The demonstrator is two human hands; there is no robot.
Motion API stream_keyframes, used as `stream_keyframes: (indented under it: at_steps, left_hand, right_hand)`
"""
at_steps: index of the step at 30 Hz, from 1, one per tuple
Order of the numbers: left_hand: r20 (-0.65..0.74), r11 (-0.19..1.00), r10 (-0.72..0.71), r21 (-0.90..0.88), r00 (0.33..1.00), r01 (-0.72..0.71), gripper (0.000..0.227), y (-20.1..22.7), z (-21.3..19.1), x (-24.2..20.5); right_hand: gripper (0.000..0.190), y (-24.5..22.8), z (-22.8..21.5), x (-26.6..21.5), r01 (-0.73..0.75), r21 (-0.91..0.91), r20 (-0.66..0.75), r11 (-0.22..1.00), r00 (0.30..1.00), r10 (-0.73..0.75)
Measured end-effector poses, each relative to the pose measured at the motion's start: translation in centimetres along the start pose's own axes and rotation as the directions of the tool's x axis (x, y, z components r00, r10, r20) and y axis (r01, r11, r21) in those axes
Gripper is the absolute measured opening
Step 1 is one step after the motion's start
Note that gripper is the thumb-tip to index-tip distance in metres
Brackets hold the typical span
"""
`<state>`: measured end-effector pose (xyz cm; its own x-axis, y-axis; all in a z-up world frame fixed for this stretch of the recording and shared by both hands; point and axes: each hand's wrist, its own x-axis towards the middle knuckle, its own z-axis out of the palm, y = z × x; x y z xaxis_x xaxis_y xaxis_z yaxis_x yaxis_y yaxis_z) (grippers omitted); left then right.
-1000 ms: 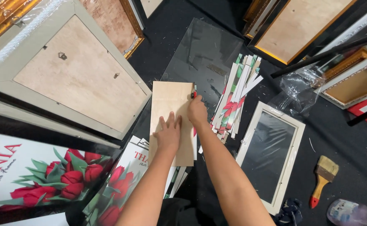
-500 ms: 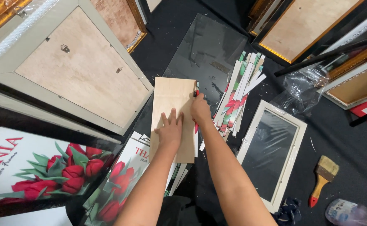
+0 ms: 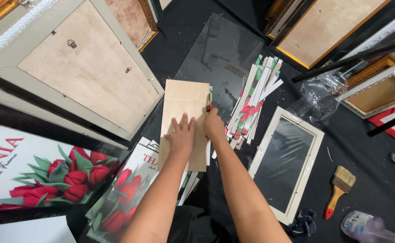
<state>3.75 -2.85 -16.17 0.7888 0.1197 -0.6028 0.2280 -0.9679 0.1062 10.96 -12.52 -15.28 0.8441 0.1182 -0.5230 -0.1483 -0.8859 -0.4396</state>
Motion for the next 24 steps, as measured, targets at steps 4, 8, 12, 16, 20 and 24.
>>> stream_keyframes:
  at_steps: [4,8,12,16,20,24]
  left_hand:
    - [-0.005,1.000,-0.009,-0.008,1.000,0.009,0.130,0.0,0.1,0.2]
    - [-0.008,1.000,-0.008,-0.007,1.000,0.008,0.133,0.0,0.3,0.3]
    - [-0.003,1.000,0.003,-0.014,1.000,-0.003,0.126,0.1,-1.0,-1.0]
    - [-0.014,1.000,0.005,0.000,1.000,-0.005,0.124,-0.1,-0.1,0.1]
    - [-0.011,1.000,0.006,-0.005,1.000,-0.006,0.124,0.0,-0.7,-0.6]
    - [-0.025,0.999,0.023,-0.042,0.999,-0.024,0.116,-0.2,-0.7,-1.0]
  right_hand:
    - [0.025,-0.8,-0.8,-2.7,-0.010,0.037,0.014,0.999,1.000,0.009]
    - [0.023,0.4,0.3,-3.0,-0.021,-0.012,0.038,1.000,0.999,0.022]
    - [0.026,0.5,0.4,-5.0,-0.012,0.003,0.056,1.000,0.998,0.012]
    - [0.028,2.0,1.7,-6.2,0.011,0.015,0.054,1.000,0.998,-0.012]
    - [0.031,3.7,3.1,-7.6,0.005,0.035,0.047,0.999,0.999,-0.007]
    - [0.029,4.6,3.6,-9.6,0.003,0.060,0.057,0.998,0.998,-0.007]
